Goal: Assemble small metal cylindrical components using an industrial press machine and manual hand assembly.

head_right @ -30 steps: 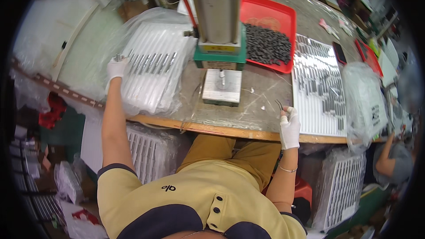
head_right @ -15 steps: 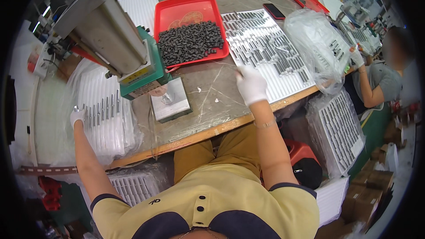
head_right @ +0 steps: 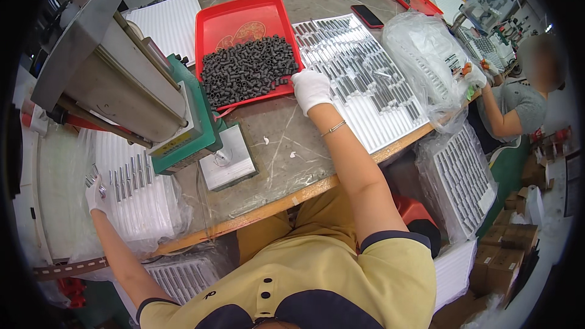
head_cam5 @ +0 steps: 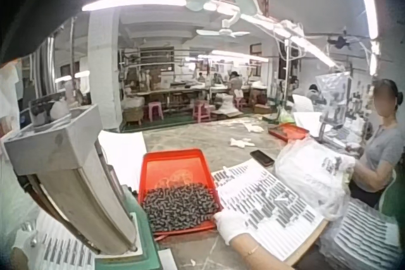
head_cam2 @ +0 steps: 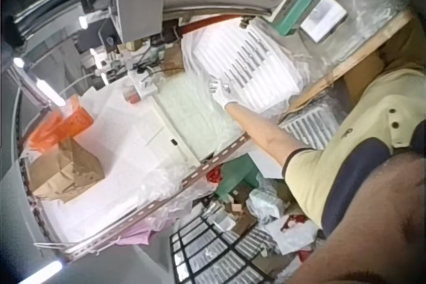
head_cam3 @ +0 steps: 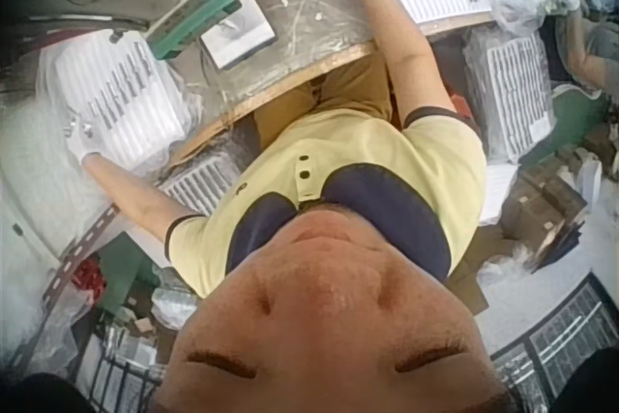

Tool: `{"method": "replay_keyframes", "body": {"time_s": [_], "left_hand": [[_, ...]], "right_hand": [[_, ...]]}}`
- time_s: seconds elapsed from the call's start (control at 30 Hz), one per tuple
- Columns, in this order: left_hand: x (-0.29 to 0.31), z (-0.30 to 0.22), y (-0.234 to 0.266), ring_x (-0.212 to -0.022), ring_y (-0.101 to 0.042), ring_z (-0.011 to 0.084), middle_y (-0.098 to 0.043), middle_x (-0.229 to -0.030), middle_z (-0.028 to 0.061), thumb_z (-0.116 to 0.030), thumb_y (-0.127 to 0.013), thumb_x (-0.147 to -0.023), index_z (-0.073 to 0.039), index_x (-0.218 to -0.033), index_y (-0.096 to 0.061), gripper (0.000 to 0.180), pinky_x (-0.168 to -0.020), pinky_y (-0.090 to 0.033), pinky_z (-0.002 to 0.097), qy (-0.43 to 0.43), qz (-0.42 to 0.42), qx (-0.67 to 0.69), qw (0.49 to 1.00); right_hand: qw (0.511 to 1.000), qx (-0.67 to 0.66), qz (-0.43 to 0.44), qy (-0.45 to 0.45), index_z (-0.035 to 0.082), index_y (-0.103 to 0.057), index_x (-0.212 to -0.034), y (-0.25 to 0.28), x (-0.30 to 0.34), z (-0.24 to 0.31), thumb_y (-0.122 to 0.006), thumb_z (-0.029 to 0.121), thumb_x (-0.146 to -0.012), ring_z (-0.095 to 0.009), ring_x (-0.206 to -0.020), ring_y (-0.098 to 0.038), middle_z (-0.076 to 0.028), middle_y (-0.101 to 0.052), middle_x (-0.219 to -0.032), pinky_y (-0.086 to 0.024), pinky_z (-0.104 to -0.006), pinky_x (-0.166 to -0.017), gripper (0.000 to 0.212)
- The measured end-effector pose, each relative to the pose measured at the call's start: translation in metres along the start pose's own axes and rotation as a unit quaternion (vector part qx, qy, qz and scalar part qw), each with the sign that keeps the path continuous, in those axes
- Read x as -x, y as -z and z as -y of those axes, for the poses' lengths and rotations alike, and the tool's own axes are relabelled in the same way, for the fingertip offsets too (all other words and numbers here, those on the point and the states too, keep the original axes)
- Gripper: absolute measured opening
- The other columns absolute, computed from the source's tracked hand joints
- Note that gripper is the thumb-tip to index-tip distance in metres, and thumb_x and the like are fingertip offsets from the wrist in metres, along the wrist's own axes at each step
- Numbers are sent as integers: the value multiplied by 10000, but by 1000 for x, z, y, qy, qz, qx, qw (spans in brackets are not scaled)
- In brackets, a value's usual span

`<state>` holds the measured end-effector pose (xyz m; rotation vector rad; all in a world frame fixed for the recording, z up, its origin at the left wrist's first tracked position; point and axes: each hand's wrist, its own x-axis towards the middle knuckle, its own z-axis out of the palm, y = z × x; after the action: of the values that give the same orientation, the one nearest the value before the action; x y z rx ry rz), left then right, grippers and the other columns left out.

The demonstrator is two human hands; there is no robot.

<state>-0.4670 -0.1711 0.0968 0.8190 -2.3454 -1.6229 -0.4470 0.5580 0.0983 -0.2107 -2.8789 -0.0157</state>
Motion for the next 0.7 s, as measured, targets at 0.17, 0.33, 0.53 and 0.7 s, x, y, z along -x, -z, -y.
{"method": "replay_keyframes", "body": {"time_s": [0.17, 0.33, 0.53, 0.7], "left_hand": [[147, -48, -57, -665, -557, 66, -601, -856, -1, -123, -642, -833, -57, -1064, -596, 245, -544, -443, 219, -170, 187, 55, 966], [334, -79, -190, -754, -605, 120, -645, -861, 56, -7, -723, -711, -19, -923, -624, 235, -665, -495, 262, -262, 258, 44, 929], [381, -73, -270, -684, -613, 181, -617, -794, 87, -19, -751, -673, -25, -851, -657, 202, -633, -487, 289, -303, 238, 40, 922], [398, -72, -285, -693, -604, 142, -634, -823, 63, -14, -747, -703, -35, -863, -643, 193, -630, -480, 260, -376, 240, 10, 895]], "right_hand": [[999, -22, 22, -27, 98, -694, -811, 2, 2, -4, -553, 156, -833, -304, -796, -661, -148, -664, -833, -524, -412, -697, 154], [943, -326, -34, -64, 84, -714, -908, 54, 65, 0, -631, 193, -819, -283, -808, -646, -141, -672, -872, -500, -358, -717, 163], [867, -491, 56, 68, 77, -717, -890, 106, 149, 31, -670, 126, -791, -232, -715, -619, -105, -664, -808, -494, -307, -680, 119], [886, -452, 96, 35, 79, -713, -880, 124, 165, 25, -663, 107, -783, -249, -743, -628, -95, -666, -828, -499, -320, -685, 113]]}}
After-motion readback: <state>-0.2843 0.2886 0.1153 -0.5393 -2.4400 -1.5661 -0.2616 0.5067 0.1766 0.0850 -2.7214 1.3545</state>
